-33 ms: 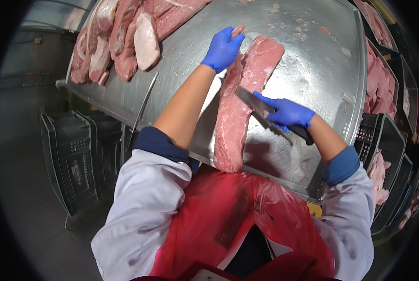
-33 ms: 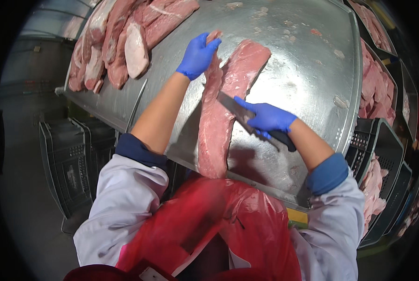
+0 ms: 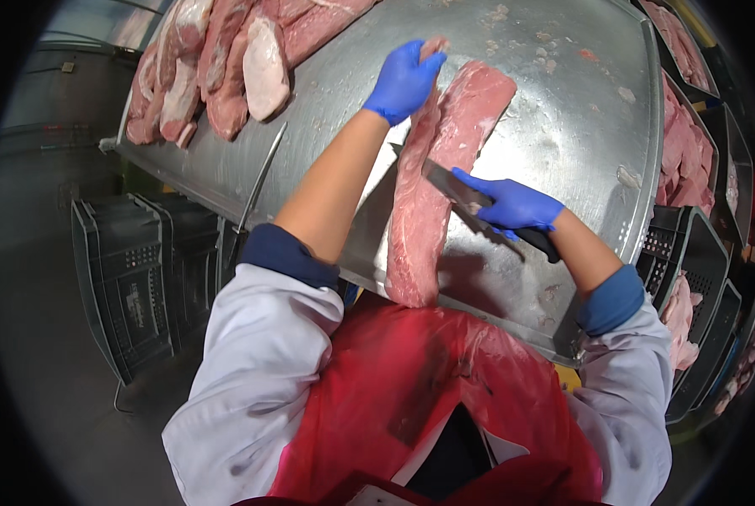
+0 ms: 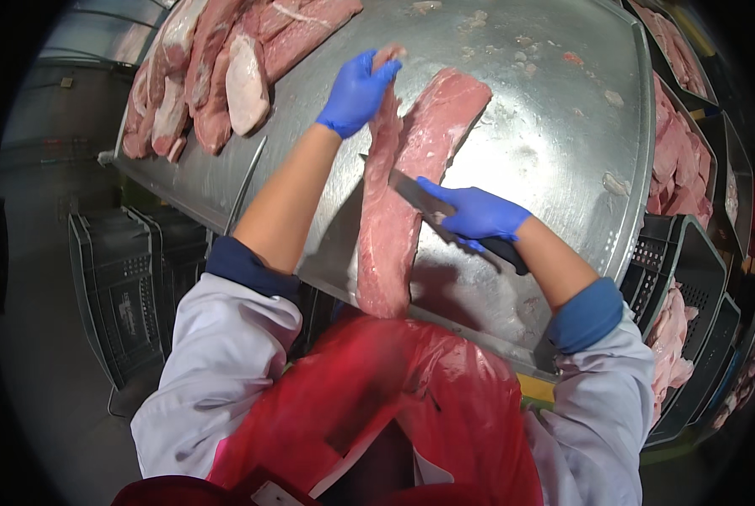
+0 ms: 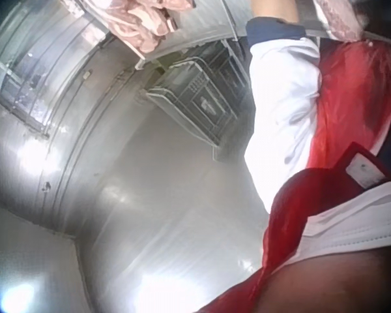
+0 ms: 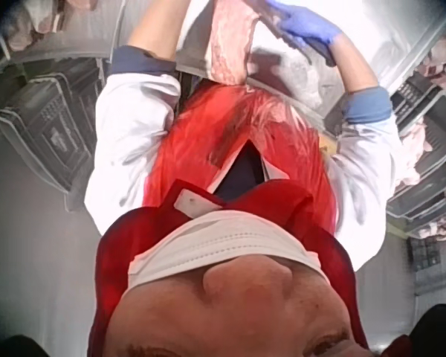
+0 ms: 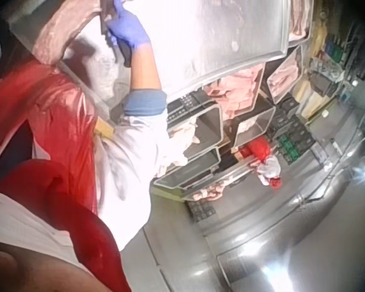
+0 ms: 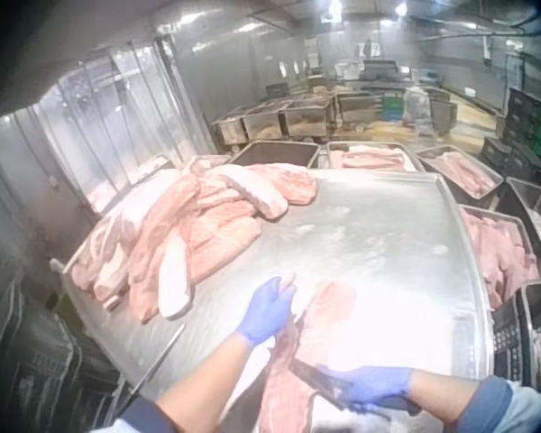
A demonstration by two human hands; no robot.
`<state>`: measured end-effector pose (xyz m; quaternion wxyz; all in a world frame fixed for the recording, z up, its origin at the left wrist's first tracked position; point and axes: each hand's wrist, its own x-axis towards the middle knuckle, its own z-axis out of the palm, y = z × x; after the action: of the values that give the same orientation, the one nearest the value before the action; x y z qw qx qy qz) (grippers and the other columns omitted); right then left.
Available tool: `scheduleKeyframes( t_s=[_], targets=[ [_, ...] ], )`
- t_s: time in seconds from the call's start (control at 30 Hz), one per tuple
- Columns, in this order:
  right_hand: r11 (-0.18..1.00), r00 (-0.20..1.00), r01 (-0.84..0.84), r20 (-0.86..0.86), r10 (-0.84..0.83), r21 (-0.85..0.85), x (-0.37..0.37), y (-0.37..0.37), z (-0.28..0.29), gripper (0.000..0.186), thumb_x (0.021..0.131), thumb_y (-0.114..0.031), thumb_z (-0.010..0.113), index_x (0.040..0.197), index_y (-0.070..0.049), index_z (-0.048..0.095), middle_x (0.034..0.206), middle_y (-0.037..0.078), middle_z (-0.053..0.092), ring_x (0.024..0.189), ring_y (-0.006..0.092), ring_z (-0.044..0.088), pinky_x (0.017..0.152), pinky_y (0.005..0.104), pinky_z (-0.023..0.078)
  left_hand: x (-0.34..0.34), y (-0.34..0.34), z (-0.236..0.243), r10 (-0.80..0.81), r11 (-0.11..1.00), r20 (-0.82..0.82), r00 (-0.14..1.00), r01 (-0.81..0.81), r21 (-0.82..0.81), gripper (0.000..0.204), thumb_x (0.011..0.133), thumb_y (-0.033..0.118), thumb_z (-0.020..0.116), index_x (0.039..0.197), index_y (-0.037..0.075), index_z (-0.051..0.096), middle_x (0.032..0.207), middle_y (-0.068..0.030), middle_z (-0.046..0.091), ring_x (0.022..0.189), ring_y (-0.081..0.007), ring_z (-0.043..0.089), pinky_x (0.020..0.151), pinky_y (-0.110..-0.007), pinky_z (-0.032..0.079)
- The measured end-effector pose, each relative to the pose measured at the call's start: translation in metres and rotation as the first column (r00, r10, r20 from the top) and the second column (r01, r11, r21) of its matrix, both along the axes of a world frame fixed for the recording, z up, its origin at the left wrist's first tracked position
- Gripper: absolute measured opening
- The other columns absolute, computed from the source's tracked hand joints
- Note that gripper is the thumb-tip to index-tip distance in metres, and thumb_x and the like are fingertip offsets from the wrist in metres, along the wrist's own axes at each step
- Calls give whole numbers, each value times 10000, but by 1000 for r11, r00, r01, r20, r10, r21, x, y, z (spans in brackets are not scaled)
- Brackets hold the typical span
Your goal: The person trims fat and connective tissue from large cuts of raw meat using a knife. They repeatedly cut along the edges of the meat, remove the trimmed pieces, and place them into a nearby bin. The person handles multiple cuts of meat sequentially on a stainless steel table.
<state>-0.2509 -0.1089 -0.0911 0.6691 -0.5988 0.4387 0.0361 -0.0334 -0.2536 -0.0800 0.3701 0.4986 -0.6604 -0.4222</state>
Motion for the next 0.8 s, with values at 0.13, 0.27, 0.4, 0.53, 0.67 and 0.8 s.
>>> scheduleKeyframes(
  t_s=[0.13,0.27,0.4,0.53,0.67,0.8],
  targets=[
    [997,998,-62,11,62,36,42,18,-16,768,958,-94,496,1615,-296,153,737,74,623,514,132,561,523,293,511,10,-4,34,-80,991,-93,992,69,-117,336,985,335,635,1100,20,631,910,-67,644,733,-90,561,625,-268,475],
    [973,973,-231,-18,231,12,21,62,4,797,924,-88,495,1604,-362,180,772,75,650,557,139,581,596,303,533,65,13,71,64,958,18,998,-57,-281,324,990,206,618,1195,-45,619,994,-75,665,881,-150,588,782,-310,498],
    [957,975,-224,-62,216,-187,61,62,-14,696,993,-211,495,1604,-339,190,743,65,627,554,144,571,601,315,533,82,33,107,-107,911,-73,992,69,-407,352,982,185,622,1203,-89,601,1058,-88,637,900,-151,574,802,-288,485],
    [980,978,-196,66,197,-22,56,65,-25,699,993,-203,507,1598,-364,197,702,47,607,548,132,552,604,306,527,123,30,95,96,932,-250,963,-175,-317,462,981,221,625,1336,-68,563,1125,-92,638,936,-130,577,817,-261,474],
    [969,966,-248,77,248,-8,31,81,-24,723,962,-147,521,1585,-383,239,712,41,610,542,116,543,577,284,518,146,59,131,150,927,-46,988,-156,-342,445,979,228,626,1319,-55,581,1066,-46,647,938,-106,566,827,-257,466],
    [980,973,-198,117,198,-11,80,74,-35,785,914,-77,526,1577,-396,252,741,28,624,542,98,535,541,254,510,145,76,153,31,933,-172,985,-91,-349,376,980,201,618,1273,-34,611,1069,-24,647,947,-102,567,848,-254,462]
  ],
)
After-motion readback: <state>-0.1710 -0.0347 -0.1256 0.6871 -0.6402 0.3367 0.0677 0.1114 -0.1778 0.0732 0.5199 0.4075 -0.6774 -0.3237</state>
